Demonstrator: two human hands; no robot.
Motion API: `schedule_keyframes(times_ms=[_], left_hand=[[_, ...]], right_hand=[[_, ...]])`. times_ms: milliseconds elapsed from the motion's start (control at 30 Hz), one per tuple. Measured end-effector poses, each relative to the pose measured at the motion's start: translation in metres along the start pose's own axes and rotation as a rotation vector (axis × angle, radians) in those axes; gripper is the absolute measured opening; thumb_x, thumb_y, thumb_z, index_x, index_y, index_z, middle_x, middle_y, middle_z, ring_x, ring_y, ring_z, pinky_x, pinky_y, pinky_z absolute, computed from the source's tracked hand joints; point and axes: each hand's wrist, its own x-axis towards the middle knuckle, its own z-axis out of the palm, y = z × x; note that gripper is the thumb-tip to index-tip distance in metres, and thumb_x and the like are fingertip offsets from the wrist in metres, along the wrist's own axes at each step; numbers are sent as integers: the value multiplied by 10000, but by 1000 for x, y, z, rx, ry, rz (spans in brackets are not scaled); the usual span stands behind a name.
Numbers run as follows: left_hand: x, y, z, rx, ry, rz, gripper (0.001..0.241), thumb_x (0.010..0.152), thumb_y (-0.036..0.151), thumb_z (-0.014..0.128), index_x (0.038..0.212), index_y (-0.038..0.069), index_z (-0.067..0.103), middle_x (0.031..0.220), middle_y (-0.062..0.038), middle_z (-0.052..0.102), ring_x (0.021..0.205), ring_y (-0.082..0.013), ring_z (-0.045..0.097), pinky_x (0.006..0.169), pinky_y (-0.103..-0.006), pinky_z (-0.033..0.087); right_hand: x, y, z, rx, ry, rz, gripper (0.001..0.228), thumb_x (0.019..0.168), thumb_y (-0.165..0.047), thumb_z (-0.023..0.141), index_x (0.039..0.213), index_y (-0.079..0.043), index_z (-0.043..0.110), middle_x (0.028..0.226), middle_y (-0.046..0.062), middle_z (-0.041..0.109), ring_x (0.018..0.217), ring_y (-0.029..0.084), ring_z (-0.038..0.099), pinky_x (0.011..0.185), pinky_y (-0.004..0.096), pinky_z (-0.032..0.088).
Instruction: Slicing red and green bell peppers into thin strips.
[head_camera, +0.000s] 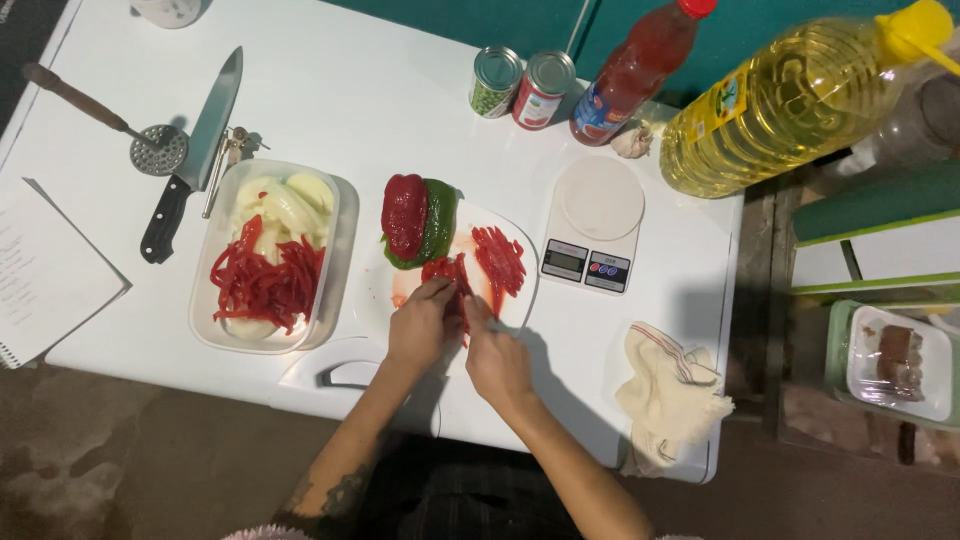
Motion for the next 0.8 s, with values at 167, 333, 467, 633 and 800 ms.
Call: schedule_keyframes(times_ms=[167, 333, 467, 633, 800], left_hand=[[1, 3, -1, -11, -9, -42, 580, 706, 181, 822, 1264, 91, 692, 1339, -48, 650, 1095, -272, 679, 830, -423, 583], [3, 2, 0, -20, -1, -69, 584, 704, 176, 814, 1270, 102, 695, 1326, -40, 653, 1093, -266, 680, 832, -419, 587], [0, -5, 7, -24, -6, -70, 574, 726, 174, 799, 1283, 93, 689, 1371, -36, 644, 1125, -263, 677, 850, -415, 589], [0, 19, -10, -32, -37, -111, 706, 670, 241, 859, 1314, 59, 636, 1400, -76, 588, 1173, -283, 634, 895, -426, 566], [-3, 20, -6, -36, -55, -165, 835, 592, 249, 888, 1356, 67, 602, 1433, -57, 565, 1236, -266, 603, 929, -415, 558]], right_hand=[[18, 4, 8, 5, 145, -114, 648, 833, -54, 595, 1473, -54, 493, 901, 266, 727, 602, 445, 689, 569, 562, 561], [-23, 14, 16, -78, 77, -89, 718, 806, -12, 575, 1514, -77, 470, 751, 257, 710, 574, 423, 690, 557, 541, 571], [-36, 18, 13, -130, 5, -68, 765, 800, -2, 581, 1544, -78, 419, 666, 237, 695, 536, 416, 686, 540, 544, 566], [-32, 21, 13, -97, 73, -104, 768, 805, 0, 581, 1549, -79, 408, 676, 224, 698, 535, 405, 684, 529, 529, 566], [-49, 20, 10, -142, 73, -140, 814, 762, 10, 591, 1550, -88, 410, 727, 231, 714, 513, 404, 684, 502, 521, 567]])
